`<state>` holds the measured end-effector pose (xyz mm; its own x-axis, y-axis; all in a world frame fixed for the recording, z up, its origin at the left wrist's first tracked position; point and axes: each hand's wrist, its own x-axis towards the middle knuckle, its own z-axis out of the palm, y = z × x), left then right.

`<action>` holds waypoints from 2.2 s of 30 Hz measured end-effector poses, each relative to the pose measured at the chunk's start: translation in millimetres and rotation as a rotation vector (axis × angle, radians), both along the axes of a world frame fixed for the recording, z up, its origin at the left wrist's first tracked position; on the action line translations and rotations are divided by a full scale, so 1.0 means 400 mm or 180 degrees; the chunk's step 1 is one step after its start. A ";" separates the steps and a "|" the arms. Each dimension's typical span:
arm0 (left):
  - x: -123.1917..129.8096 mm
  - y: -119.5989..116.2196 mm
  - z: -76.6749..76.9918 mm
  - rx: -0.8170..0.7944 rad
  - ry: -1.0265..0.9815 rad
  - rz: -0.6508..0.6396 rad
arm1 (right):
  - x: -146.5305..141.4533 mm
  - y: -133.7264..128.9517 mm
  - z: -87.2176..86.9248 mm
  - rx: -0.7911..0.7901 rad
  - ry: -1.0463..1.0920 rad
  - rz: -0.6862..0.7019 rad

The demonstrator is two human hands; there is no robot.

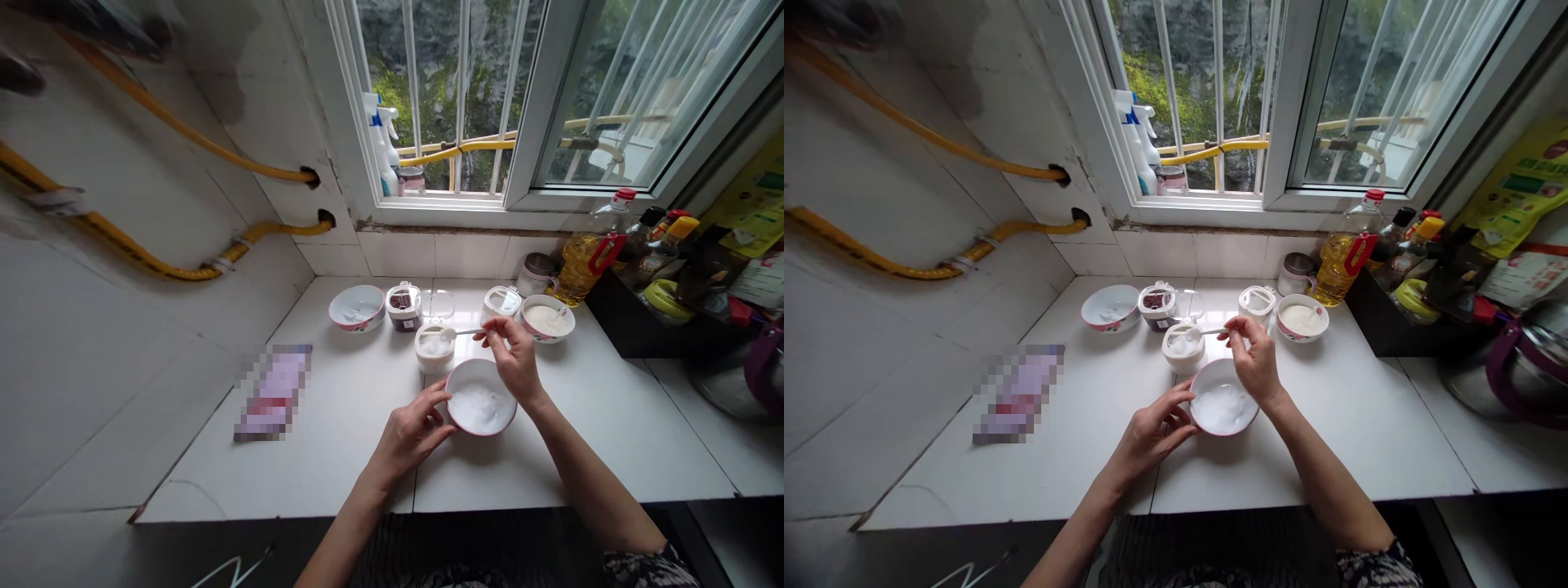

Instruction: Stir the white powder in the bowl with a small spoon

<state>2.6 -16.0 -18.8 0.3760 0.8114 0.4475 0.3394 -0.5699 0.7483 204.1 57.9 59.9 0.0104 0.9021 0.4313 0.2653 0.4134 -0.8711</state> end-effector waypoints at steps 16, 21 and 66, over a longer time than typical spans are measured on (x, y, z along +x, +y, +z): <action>-0.001 -0.001 0.001 0.0011 0.0016 0.0014 | 0.054 -0.014 0.009 -0.0339 -0.0359 0.0454; -0.002 -0.002 -0.001 0.0000 0.0008 0.0030 | 0.041 -0.018 0.002 -0.0186 -0.1333 0.0732; -0.001 0.000 -0.008 0.0015 -0.0014 0.0032 | 0.044 -0.006 -0.007 -0.1295 -0.0168 0.1017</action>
<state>2.1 -16.2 -21.8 0.3657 0.8131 0.4529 0.3419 -0.5699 0.7472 221.8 55.3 57.3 -0.3052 0.9515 0.0374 0.2291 0.1115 -0.9670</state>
